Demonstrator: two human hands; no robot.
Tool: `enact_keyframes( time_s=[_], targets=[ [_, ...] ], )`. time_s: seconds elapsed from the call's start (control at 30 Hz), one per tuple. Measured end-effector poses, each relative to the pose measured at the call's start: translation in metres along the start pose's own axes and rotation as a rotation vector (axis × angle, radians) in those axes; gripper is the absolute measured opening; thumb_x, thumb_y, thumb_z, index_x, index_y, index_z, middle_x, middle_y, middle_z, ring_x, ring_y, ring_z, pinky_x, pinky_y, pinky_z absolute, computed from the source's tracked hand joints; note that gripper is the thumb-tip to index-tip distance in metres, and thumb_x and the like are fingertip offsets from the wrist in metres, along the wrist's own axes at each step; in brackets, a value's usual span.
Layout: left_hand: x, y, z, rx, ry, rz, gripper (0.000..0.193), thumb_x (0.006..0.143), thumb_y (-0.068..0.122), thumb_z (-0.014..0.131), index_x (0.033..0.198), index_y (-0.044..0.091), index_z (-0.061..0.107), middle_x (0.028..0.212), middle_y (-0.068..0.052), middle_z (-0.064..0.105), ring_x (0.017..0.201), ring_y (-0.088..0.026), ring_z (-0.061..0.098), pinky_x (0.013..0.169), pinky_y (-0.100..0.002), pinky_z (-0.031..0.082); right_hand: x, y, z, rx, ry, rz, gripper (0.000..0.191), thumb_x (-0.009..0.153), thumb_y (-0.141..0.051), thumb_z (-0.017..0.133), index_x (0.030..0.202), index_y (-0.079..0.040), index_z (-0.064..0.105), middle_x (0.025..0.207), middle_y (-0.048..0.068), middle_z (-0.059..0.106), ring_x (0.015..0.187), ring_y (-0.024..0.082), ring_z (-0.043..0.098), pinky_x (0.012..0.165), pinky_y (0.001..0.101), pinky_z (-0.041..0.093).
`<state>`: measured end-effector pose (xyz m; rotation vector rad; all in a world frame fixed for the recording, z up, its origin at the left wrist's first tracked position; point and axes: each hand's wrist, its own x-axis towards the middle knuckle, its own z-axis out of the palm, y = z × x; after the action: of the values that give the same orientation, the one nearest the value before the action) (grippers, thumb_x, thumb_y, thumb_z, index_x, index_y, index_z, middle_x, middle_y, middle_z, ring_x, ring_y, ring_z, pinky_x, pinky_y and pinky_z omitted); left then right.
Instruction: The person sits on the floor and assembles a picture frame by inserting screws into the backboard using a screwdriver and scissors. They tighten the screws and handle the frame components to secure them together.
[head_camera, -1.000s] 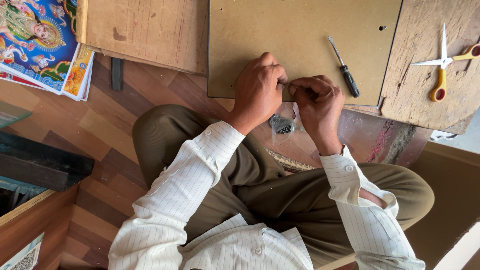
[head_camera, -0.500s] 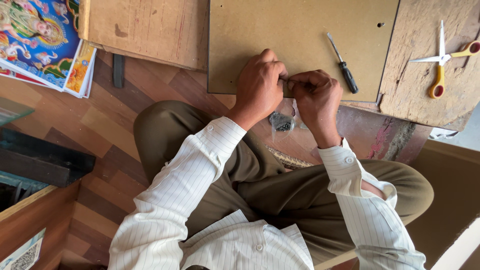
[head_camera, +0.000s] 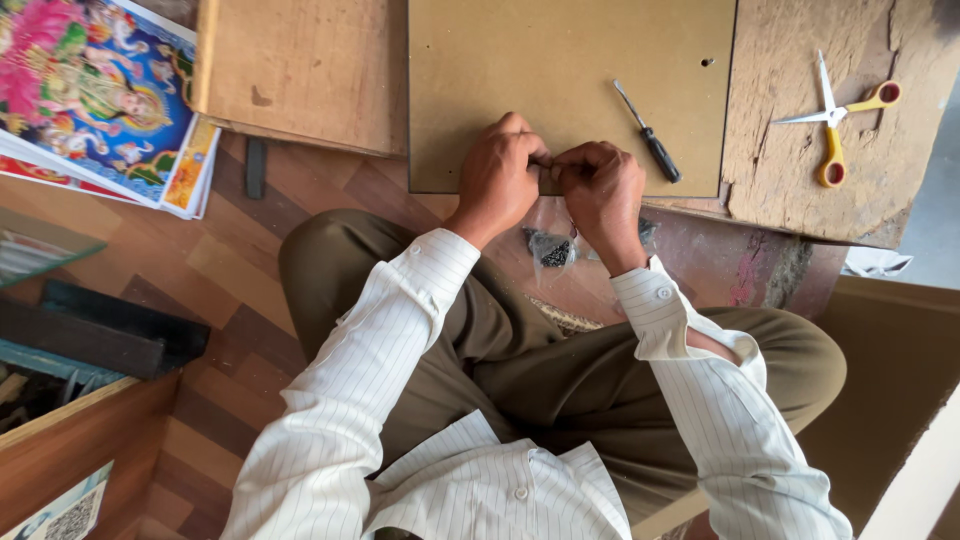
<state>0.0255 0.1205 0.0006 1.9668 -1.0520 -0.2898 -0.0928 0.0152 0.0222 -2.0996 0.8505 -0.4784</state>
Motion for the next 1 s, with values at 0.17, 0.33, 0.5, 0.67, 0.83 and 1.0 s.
enact_keyframes(
  time_s=[0.17, 0.33, 0.5, 0.67, 0.83, 1.0],
  targets=[
    [-0.001, -0.008, 0.001, -0.025, -0.012, 0.017, 0.011, 0.075, -0.002, 0.073, 0.081, 0.007, 0.075, 0.098, -0.009, 0.066, 0.097, -0.030, 0.066, 0.083, -0.041, 0.053, 0.003, 0.015, -0.012, 0.185, -0.034, 0.000, 0.011, 0.087, -0.003, 0.077, 0.098, -0.002, 0.079, 0.086, 0.011, 0.079, 0.076, 0.018, 0.071, 0.068, 0.0272, 0.058],
    [-0.001, -0.010, 0.004, -0.039, 0.020, 0.045, 0.006, 0.082, 0.007, 0.080, 0.085, 0.009, 0.075, 0.098, -0.007, 0.065, 0.095, -0.027, 0.066, 0.082, -0.041, 0.053, 0.001, 0.040, -0.069, -0.132, 0.184, -0.074, 0.017, 0.091, -0.012, 0.083, 0.105, -0.003, 0.079, 0.105, 0.014, 0.074, 0.082, 0.024, 0.077, 0.070, 0.0319, 0.058],
    [-0.001, 0.000, 0.004, -0.038, 0.055, 0.017, 0.013, 0.075, 0.013, 0.085, 0.078, 0.011, 0.072, 0.093, -0.008, 0.065, 0.093, -0.029, 0.065, 0.079, -0.043, 0.052, -0.003, 0.057, -0.094, -0.626, 0.220, -0.187, 0.035, 0.077, -0.024, 0.092, 0.102, -0.004, 0.080, 0.098, 0.020, 0.073, 0.077, 0.037, 0.070, 0.070, 0.0445, 0.056],
    [0.001, 0.001, 0.005, -0.004, 0.039, 0.013, 0.014, 0.074, 0.011, 0.084, 0.075, 0.010, 0.070, 0.091, -0.008, 0.065, 0.092, -0.030, 0.065, 0.079, -0.044, 0.052, 0.005, 0.058, -0.087, -0.321, 0.210, -0.078, 0.015, 0.089, -0.013, 0.087, 0.100, -0.006, 0.079, 0.088, 0.009, 0.076, 0.072, 0.023, 0.070, 0.068, 0.0345, 0.055],
    [0.006, 0.001, 0.008, 0.004, 0.010, -0.058, 0.014, 0.073, 0.008, 0.082, 0.071, 0.009, 0.069, 0.088, -0.009, 0.066, 0.088, -0.031, 0.066, 0.076, -0.044, 0.052, -0.007, 0.029, -0.101, 0.333, 0.324, -0.201, 0.015, 0.102, 0.006, 0.082, 0.112, -0.001, 0.072, 0.096, 0.006, 0.075, 0.078, 0.010, 0.064, 0.071, 0.0222, 0.050],
    [0.010, 0.001, 0.008, 0.015, 0.060, 0.001, 0.014, 0.071, 0.006, 0.082, 0.070, 0.008, 0.068, 0.086, -0.010, 0.066, 0.086, -0.032, 0.066, 0.075, -0.044, 0.053, -0.033, -0.006, -0.085, 0.338, 0.286, -0.367, 0.019, 0.109, 0.002, 0.080, 0.122, 0.001, 0.067, 0.110, 0.009, 0.072, 0.095, 0.013, 0.070, 0.085, 0.0258, 0.058]
  ],
)
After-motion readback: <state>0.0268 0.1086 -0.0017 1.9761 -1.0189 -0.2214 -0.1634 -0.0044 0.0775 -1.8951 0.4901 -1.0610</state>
